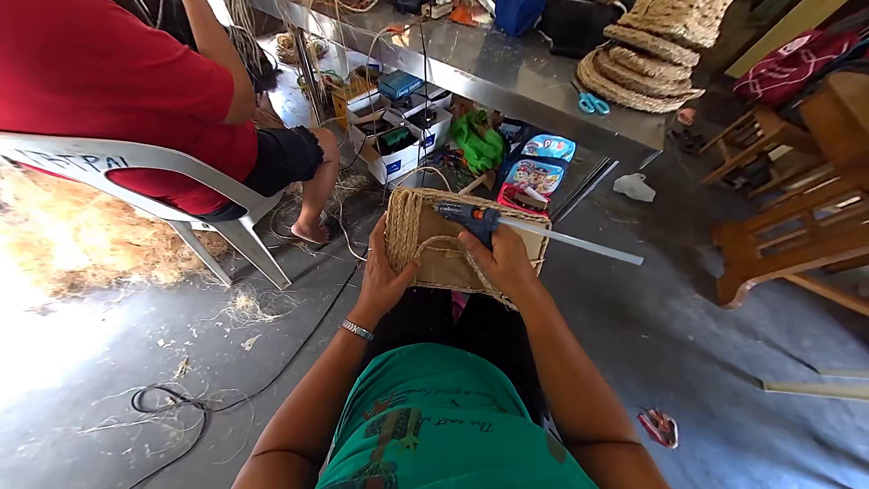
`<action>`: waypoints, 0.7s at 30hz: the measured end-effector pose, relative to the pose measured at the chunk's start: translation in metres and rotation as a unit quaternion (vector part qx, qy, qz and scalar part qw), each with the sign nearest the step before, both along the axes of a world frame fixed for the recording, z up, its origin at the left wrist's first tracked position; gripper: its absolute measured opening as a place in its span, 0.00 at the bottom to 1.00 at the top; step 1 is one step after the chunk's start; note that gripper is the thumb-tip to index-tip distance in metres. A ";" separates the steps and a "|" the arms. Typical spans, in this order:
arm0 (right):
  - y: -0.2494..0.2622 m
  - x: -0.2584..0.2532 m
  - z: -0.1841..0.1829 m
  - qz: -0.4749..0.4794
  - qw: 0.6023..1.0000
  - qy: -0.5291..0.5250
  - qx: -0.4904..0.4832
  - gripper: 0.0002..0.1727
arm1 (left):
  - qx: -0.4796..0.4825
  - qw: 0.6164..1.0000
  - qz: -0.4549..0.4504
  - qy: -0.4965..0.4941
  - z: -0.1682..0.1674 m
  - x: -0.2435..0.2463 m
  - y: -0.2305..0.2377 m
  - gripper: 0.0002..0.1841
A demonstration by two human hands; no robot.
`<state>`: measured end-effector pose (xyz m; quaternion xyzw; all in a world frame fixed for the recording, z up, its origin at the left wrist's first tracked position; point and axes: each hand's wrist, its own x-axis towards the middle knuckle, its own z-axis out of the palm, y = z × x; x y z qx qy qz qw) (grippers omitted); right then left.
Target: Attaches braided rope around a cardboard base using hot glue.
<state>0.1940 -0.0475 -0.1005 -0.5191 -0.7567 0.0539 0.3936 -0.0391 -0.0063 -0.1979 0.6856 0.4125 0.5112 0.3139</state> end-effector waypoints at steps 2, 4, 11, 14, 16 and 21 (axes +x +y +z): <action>0.001 -0.001 0.003 0.000 1.000 0.012 -0.006 0.23 | -0.001 1.000 -0.003 -0.003 0.000 0.000 0.000 0.53; 0.002 -0.002 0.005 0.003 1.000 0.020 -0.010 0.22 | -0.003 1.000 -0.001 -0.001 0.000 0.000 0.000 0.52; 0.001 -0.006 0.002 0.006 1.000 0.013 0.013 0.21 | 0.006 1.000 -0.003 0.002 0.001 -0.001 -0.001 0.52; -0.001 -0.009 0.006 0.005 1.000 0.014 -0.009 0.22 | 0.003 1.000 -0.003 -0.004 0.001 -0.001 0.000 0.52; -0.001 -0.010 0.008 0.007 1.000 0.012 -0.015 0.21 | 0.003 1.000 -0.003 -0.004 0.001 0.000 0.001 0.52; -0.001 -0.009 0.007 0.004 1.000 0.010 0.004 0.21 | -0.003 1.000 0.003 0.005 0.002 -0.001 0.000 0.53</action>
